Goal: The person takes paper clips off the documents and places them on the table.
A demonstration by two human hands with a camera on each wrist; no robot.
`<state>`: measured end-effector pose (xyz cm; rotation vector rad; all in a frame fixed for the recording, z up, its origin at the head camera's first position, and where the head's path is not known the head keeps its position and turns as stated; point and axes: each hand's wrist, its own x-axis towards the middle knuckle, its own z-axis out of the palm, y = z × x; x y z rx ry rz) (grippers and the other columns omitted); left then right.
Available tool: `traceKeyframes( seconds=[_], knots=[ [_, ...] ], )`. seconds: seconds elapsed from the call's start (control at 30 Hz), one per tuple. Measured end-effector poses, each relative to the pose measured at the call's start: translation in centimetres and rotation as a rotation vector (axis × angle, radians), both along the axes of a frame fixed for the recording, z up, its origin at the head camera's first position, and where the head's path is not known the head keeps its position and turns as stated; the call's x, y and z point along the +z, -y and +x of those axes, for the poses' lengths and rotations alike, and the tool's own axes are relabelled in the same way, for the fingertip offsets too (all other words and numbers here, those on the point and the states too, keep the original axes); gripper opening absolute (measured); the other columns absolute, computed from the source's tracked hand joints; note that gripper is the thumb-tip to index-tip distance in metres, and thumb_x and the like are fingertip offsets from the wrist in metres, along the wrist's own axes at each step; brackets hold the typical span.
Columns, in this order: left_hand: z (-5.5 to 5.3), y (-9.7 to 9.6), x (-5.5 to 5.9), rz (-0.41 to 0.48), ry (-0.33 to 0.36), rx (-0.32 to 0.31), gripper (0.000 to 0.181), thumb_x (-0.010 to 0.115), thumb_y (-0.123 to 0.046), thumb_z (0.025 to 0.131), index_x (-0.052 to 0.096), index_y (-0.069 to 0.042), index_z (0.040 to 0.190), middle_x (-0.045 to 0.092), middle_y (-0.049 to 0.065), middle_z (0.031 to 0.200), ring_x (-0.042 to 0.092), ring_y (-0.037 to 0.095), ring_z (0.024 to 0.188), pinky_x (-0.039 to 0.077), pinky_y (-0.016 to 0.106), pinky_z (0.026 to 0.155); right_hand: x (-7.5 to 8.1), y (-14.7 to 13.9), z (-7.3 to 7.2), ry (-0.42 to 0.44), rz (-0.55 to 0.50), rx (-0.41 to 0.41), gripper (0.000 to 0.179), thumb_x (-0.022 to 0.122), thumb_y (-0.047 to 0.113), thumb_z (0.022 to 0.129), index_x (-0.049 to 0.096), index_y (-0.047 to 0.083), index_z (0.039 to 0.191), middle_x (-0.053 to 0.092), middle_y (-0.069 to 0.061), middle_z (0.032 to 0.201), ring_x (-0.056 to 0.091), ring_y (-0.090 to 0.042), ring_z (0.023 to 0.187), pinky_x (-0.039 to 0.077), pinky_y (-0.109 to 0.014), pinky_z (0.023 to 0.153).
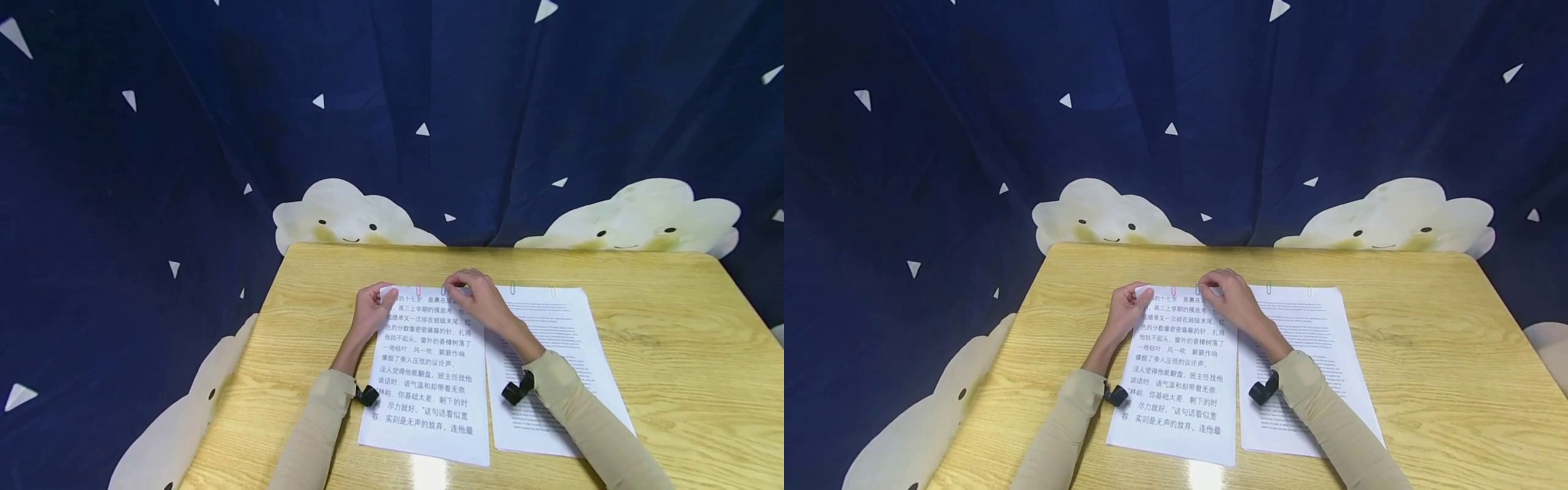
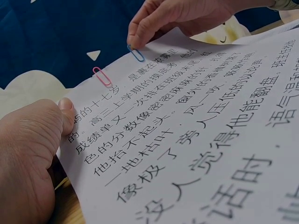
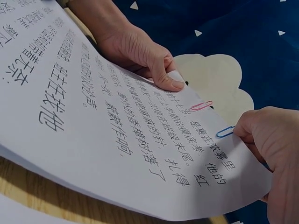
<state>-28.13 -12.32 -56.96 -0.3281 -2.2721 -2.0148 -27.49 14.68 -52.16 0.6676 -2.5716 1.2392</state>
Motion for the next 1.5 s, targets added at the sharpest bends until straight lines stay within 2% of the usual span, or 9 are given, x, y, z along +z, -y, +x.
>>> traceKeyframes(
  seconds=[0.3, 0.37, 0.57, 0.6, 0.83, 1.07, 1.3, 1.5],
  knots=[
    [-0.16, 0.01, 0.17, 0.009, -0.006, -0.004, 0.016, 0.066, -0.004, 0.102, 0.075, 0.008, 0.107, 0.076, 0.024, 0.090, 0.068, 0.011, 0.063, 0.053, 0.020, 0.057, 0.15, -0.06, -0.07, 0.002, -0.011, 0.003, 0.010, 0.069, 0.015, 0.101, 0.076, 0.009, 0.103, 0.075, -0.005, 0.101, 0.066, -0.022, 0.101, 0.050, -0.046, 0.094],
    [0.12, 0.00, 0.60, 0.007, -0.007, -0.004, 0.016, 0.066, -0.003, 0.101, 0.075, 0.009, 0.107, 0.076, 0.026, 0.090, 0.069, 0.017, 0.065, 0.053, 0.020, 0.057, 0.10, -0.05, -0.06, 0.003, -0.012, 0.004, 0.010, 0.069, 0.015, 0.101, 0.076, 0.009, 0.103, 0.075, -0.005, 0.102, 0.066, -0.022, 0.101, 0.050, -0.046, 0.094],
    [0.18, -0.04, 0.67, 0.014, 0.000, -0.004, 0.015, 0.066, -0.001, 0.101, 0.074, 0.010, 0.107, 0.075, 0.027, 0.091, 0.069, 0.015, 0.065, 0.053, 0.020, 0.058, -0.03, -0.09, -0.12, -0.006, -0.015, 0.009, 0.010, 0.069, 0.015, 0.101, 0.077, 0.009, 0.103, 0.075, -0.005, 0.102, 0.066, -0.022, 0.101, 0.050, -0.046, 0.094],
    [-0.02, -0.02, 0.23, 0.018, -0.001, -0.001, 0.015, 0.066, -0.002, 0.101, 0.075, 0.009, 0.107, 0.075, 0.026, 0.090, 0.068, 0.010, 0.064, 0.053, 0.020, 0.057, -0.03, -0.09, -0.10, -0.008, -0.016, 0.010, 0.010, 0.069, 0.016, 0.101, 0.077, 0.009, 0.103, 0.075, -0.005, 0.102, 0.066, -0.022, 0.101, 0.050, -0.046, 0.093],
    [-0.03, 0.00, 0.30, 0.016, 0.019, -0.002, 0.017, 0.066, -0.002, 0.102, 0.074, 0.011, 0.109, 0.075, 0.030, 0.094, 0.071, 0.022, 0.067, 0.052, 0.020, 0.058, 0.06, -0.07, -0.02, -0.001, -0.014, 0.004, 0.010, 0.069, 0.015, 0.101, 0.076, 0.009, 0.103, 0.074, -0.004, 0.101, 0.065, -0.021, 0.100, 0.052, -0.045, 0.090],
    [-0.14, 0.11, 0.35, 0.002, 0.025, -0.029, 0.019, 0.063, 0.001, 0.102, 0.071, 0.015, 0.111, 0.073, 0.034, 0.094, 0.072, 0.034, 0.069, 0.056, 0.027, 0.058, 0.17, 0.01, 0.13, 0.004, -0.006, -0.003, 0.010, 0.069, 0.015, 0.102, 0.076, 0.009, 0.103, 0.074, -0.005, 0.101, 0.065, -0.021, 0.099, 0.052, -0.045, 0.088],
    [0.02, -0.11, 0.21, 0.011, 0.019, 0.005, 0.017, 0.066, -0.001, 0.101, 0.073, 0.012, 0.109, 0.075, 0.029, 0.093, 0.072, 0.020, 0.065, 0.055, 0.022, 0.057, 0.22, 0.02, 0.13, 0.005, -0.004, -0.002, 0.010, 0.069, 0.016, 0.102, 0.076, 0.009, 0.104, 0.074, -0.005, 0.102, 0.066, -0.021, 0.100, 0.052, -0.045, 0.089],
    [-0.02, -0.13, 0.12, 0.022, 0.010, 0.005, 0.016, 0.067, -0.003, 0.101, 0.075, 0.009, 0.108, 0.076, 0.026, 0.091, 0.069, 0.012, 0.064, 0.054, 0.020, 0.057, 0.27, -0.03, 0.19, 0.009, -0.007, -0.002, 0.010, 0.068, 0.015, 0.102, 0.076, 0.009, 0.104, 0.074, -0.005, 0.102, 0.065, -0.021, 0.099, 0.053, -0.045, 0.088]
  ],
)
